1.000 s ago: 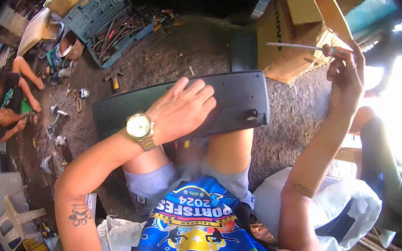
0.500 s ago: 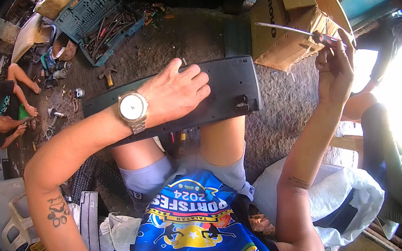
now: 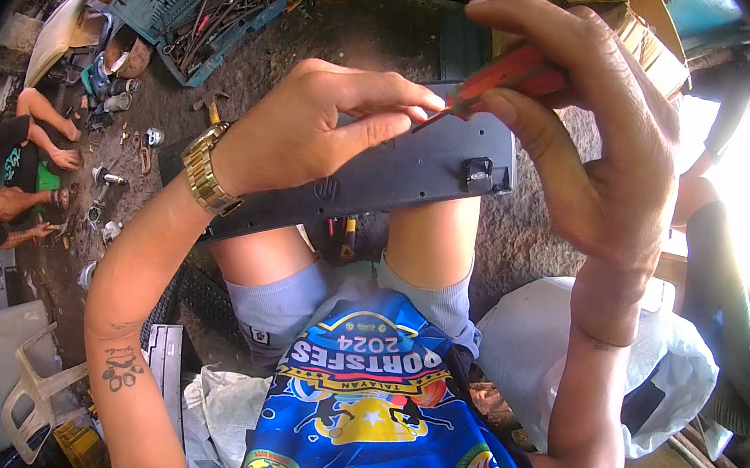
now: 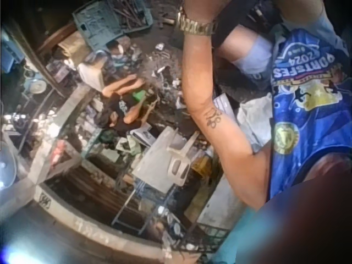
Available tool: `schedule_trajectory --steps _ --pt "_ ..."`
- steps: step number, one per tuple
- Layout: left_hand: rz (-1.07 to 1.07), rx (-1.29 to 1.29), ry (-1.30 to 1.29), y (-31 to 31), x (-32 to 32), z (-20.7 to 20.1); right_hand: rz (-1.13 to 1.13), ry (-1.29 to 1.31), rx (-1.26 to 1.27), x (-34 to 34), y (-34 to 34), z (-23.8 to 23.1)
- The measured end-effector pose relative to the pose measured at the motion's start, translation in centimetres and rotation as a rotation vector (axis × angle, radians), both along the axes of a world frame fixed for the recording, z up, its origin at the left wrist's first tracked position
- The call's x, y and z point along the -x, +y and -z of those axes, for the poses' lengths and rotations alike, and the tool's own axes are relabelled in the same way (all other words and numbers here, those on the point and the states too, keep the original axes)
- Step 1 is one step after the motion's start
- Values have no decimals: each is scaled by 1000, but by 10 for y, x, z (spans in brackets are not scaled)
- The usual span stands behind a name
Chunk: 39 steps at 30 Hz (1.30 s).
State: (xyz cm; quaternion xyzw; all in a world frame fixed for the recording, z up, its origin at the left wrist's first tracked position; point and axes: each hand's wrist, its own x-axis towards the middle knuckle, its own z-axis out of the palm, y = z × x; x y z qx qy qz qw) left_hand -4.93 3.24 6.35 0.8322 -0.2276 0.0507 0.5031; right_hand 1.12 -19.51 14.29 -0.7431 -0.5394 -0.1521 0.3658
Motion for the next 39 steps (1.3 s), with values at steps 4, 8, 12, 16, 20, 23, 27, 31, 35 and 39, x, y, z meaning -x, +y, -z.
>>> schedule_trajectory --steps 4,8,12,16,20,23,27,31,35,39 --pt "-30 -10 8 8 5 1 -36 89 10 5 9 -1" --pt "-41 21 0 13 9 7 -60 104 15 6 16 4" --pt "-67 12 34 17 14 13 -75 105 46 4 22 6" --pt "-78 32 39 20 14 17 -76 75 77 4 26 6" --pt "-72 28 61 20 13 19 -72 80 92 6 29 6" --pt "-67 44 58 20 12 19 -75 111 78 7 29 5" --pt "-54 12 28 20 13 18 -57 112 74 7 29 5" --pt "-54 3 24 20 13 18 -88 63 101 7 29 6" --pt "-55 31 29 20 12 19 -67 92 81 7 28 6" --pt "-62 21 15 20 12 20 -58 85 81 6 27 6"
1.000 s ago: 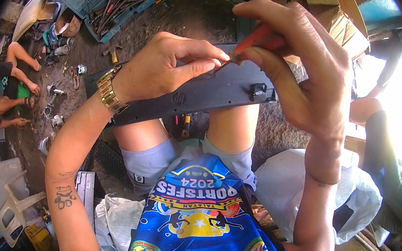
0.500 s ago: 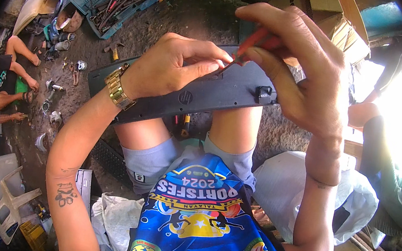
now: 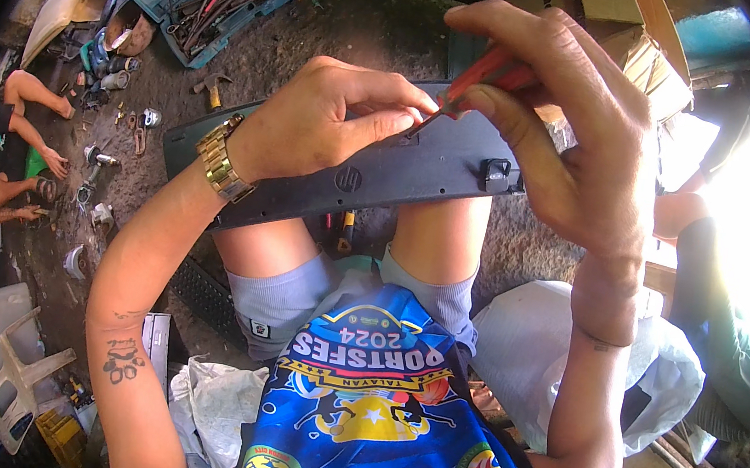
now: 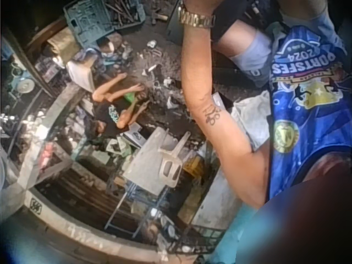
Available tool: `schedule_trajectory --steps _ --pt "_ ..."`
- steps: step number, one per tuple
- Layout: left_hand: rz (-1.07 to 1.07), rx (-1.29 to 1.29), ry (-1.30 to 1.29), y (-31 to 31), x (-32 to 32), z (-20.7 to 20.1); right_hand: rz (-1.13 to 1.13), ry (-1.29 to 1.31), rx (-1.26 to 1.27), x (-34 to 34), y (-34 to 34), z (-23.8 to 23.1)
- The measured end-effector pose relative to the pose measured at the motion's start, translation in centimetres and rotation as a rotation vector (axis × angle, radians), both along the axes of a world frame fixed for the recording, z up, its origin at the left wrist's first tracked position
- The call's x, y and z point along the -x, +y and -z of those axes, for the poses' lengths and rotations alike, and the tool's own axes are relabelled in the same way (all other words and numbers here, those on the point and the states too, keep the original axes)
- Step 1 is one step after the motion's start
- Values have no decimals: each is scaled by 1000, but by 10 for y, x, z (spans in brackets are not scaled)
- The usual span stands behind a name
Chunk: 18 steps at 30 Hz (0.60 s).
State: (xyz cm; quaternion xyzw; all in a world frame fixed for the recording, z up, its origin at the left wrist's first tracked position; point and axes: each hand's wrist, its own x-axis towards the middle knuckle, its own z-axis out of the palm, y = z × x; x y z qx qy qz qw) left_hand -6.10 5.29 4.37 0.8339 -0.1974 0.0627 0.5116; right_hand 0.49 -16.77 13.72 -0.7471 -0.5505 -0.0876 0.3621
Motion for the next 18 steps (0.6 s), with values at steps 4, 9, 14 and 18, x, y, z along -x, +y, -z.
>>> schedule_trajectory --steps 4,9,14,18 --pt "4 16 14 1 0 0 -19 -41 30 0 -2 1" --pt "-6 -10 -35 -5 -2 2 172 -46 141 4 -8 -4" --pt "64 -51 -95 -12 -10 1 22 -166 279 -2 -7 -18" --pt "-16 -73 -163 -18 -12 -1 -3 48 158 5 -4 -23"
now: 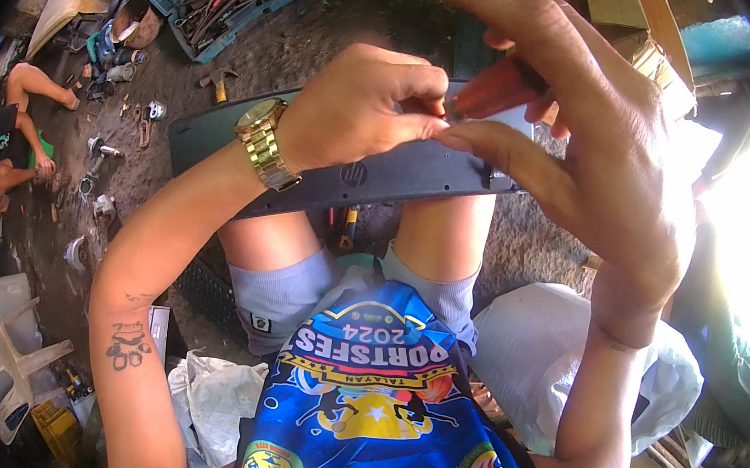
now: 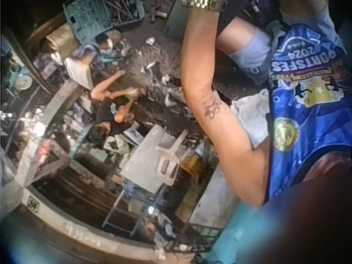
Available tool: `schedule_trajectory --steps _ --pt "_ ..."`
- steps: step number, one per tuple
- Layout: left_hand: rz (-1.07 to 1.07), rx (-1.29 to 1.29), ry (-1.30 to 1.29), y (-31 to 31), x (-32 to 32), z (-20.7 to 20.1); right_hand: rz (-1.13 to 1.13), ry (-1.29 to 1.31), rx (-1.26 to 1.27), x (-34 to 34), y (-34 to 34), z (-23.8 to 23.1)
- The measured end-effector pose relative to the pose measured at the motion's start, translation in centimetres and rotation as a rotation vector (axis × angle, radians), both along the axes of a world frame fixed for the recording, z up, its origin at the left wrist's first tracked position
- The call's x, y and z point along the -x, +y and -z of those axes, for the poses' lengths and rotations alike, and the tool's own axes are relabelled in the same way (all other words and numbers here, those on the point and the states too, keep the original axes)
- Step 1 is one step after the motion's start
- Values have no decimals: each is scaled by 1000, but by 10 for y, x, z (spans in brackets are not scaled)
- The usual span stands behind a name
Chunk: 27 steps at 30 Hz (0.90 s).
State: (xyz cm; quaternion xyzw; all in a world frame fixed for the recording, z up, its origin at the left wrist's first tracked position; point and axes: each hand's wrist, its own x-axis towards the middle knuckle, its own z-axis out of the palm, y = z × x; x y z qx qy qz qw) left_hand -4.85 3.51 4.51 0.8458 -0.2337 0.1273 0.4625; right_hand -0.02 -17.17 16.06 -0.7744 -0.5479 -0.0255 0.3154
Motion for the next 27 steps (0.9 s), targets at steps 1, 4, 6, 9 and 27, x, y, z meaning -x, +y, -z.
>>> schedule_trajectory --steps 1,4,6,9,27 --pt "-47 -5 -88 -4 0 1 -5 -75 57 0 -1 0" --pt "-28 -169 -157 -5 0 -1 -71 -191 124 0 -7 3" --pt "-48 -213 -227 -1 0 -5 -124 -140 32 0 -9 1" --pt "-212 -211 -412 15 0 -20 23 -112 -96 6 -11 -4" --pt "-797 -229 163 161 118 7 177 -522 316 -3 -55 14"
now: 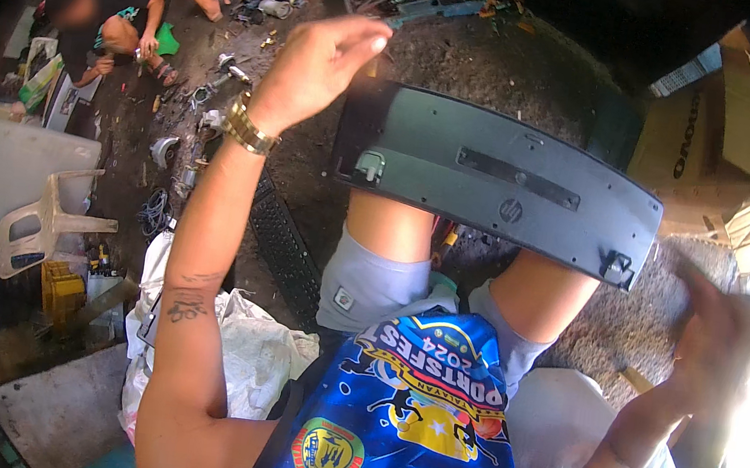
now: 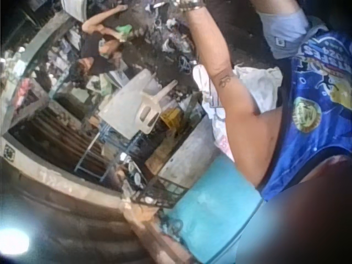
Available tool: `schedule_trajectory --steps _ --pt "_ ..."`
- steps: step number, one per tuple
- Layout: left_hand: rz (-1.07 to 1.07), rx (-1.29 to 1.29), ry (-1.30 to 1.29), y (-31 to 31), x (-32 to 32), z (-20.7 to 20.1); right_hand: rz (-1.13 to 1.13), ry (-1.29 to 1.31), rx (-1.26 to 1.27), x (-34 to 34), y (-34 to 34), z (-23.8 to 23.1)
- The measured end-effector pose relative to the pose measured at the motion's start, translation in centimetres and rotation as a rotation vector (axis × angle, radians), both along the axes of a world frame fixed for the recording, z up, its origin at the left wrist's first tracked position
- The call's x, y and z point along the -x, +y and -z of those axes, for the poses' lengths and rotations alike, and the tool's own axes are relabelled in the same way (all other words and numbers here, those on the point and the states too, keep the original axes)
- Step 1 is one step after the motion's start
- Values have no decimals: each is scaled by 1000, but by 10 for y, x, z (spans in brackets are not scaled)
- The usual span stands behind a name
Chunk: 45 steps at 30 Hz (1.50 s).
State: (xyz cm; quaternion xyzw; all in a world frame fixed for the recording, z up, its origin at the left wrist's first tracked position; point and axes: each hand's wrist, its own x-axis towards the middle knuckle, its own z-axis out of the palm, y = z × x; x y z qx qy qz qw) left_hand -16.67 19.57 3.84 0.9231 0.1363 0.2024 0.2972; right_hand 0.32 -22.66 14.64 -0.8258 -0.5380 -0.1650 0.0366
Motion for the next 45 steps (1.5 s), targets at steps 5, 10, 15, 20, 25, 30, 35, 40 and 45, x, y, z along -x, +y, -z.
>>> schedule_trajectory --steps 5,10,15,20,25,30,35,40,45 --pt "-194 294 183 -1 40 34 289 283 -534 -8 -5 36" --pt "-203 367 55 -32 67 53 301 299 -739 -45 -17 38" --pt "-125 48 -176 -65 81 40 157 1091 -903 -6 24 58" --pt "-72 -148 -83 -83 98 41 33 1091 -338 46 71 65" --pt "-57 -181 -238 -87 103 69 -265 930 -43 72 112 92" --pt "-65 -193 -332 -87 105 85 -364 711 11 88 135 111" --pt "-73 -154 -363 -86 104 82 -394 511 32 107 175 112" --pt "-99 -182 -309 -89 106 77 -379 438 116 113 210 113" --pt "-53 162 -328 -85 104 87 -457 448 154 101 213 106"
